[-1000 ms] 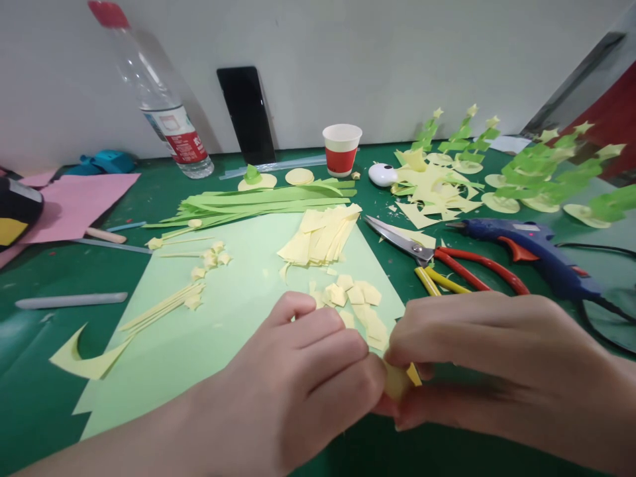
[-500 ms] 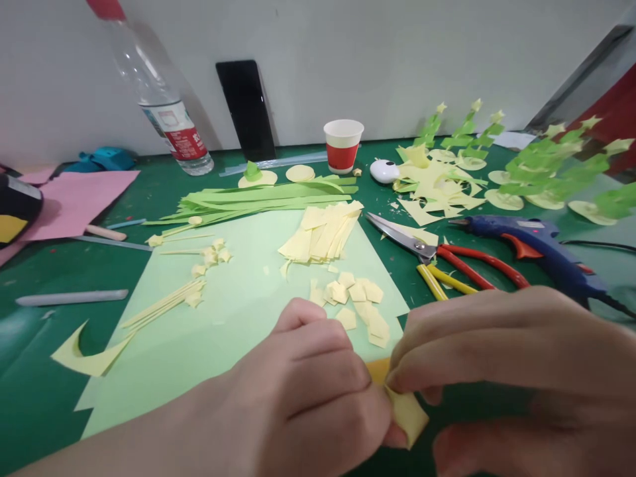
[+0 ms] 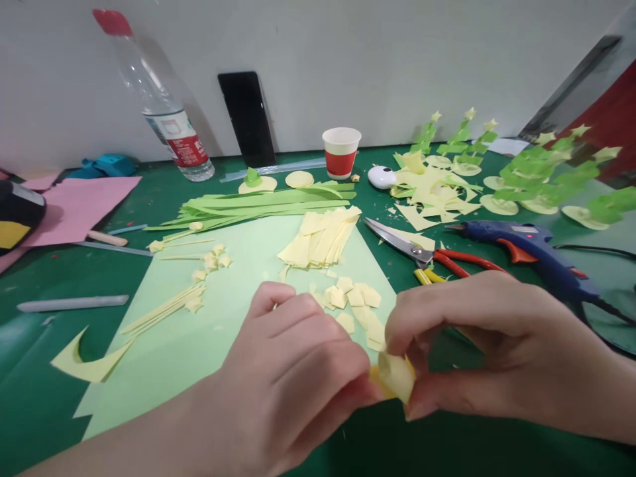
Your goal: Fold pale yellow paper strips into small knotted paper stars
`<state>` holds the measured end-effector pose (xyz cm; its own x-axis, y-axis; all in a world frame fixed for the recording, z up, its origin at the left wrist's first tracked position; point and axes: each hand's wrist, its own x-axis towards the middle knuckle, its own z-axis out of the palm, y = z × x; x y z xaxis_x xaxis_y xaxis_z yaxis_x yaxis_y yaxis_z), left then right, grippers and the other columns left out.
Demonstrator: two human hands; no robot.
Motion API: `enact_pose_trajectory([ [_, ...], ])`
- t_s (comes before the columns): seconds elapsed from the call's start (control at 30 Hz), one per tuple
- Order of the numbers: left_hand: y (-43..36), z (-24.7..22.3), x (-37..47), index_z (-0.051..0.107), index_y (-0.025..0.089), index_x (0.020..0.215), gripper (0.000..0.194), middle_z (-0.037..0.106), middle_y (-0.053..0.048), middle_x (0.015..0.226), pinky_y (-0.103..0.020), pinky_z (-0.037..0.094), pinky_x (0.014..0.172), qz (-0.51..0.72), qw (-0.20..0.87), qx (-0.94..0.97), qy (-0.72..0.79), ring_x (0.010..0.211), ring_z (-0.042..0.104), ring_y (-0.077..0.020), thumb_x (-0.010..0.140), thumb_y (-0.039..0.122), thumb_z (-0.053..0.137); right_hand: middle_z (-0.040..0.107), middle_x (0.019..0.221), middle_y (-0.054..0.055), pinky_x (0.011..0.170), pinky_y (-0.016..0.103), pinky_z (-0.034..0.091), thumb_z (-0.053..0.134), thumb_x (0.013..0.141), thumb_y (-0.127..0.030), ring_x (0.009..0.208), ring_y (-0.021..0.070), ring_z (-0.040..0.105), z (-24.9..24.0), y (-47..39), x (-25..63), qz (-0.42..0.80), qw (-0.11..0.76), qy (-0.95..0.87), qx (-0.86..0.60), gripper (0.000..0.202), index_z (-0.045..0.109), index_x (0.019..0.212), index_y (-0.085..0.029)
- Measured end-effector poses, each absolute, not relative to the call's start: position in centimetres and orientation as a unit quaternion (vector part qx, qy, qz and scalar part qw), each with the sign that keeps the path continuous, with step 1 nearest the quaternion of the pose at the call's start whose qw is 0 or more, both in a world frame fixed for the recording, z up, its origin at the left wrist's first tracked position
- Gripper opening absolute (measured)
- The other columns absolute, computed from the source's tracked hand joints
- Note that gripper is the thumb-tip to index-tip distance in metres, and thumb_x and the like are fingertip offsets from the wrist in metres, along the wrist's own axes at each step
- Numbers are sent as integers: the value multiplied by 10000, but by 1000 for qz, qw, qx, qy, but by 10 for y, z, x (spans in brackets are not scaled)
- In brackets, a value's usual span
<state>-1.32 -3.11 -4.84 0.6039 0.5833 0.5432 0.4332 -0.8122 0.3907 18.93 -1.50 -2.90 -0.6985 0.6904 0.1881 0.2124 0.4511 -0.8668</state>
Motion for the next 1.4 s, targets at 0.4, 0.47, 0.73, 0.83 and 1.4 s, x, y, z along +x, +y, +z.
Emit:
enact_pose_trajectory([
  [0.4,-28,-51,-11,488,170,706,246,519,49,618,-283,283,652,300,96,919,235,577,441,-105,932,168,390,615,652,-24,528,109,459,661,771,-169,567,53,573,-26,-21,187,419,225,-827,-299,109,571,713,-146],
  [0.47,-30,-51,-11,497,165,699,256,521,51,609,-273,297,656,299,95,921,232,577,435,-97,931,141,392,609,650,-30,516,105,453,667,762,-148,558,51,567,-26,-21,186,423,224,-826,-298,117,563,707,-151],
  [0.73,-38,-57,-7,505,146,572,408,462,18,520,-275,353,569,340,77,903,250,511,395,-103,936,149,319,569,619,-37,476,111,434,685,749,-172,529,50,524,-29,-21,185,404,222,-840,-286,96,596,731,-138],
  [0.83,-36,-56,-8,510,162,696,247,507,28,589,-271,389,603,366,152,887,237,547,467,-97,916,145,399,618,678,-21,538,108,478,675,762,-185,569,53,565,-26,-18,189,450,228,-826,-250,94,618,811,-130],
  [1.4,-32,-54,-10,481,183,810,138,584,32,678,-283,349,619,376,134,872,284,619,484,-112,915,143,402,612,691,-18,516,136,471,675,742,-180,559,60,525,-35,-19,187,441,292,-790,-311,116,561,750,-155],
])
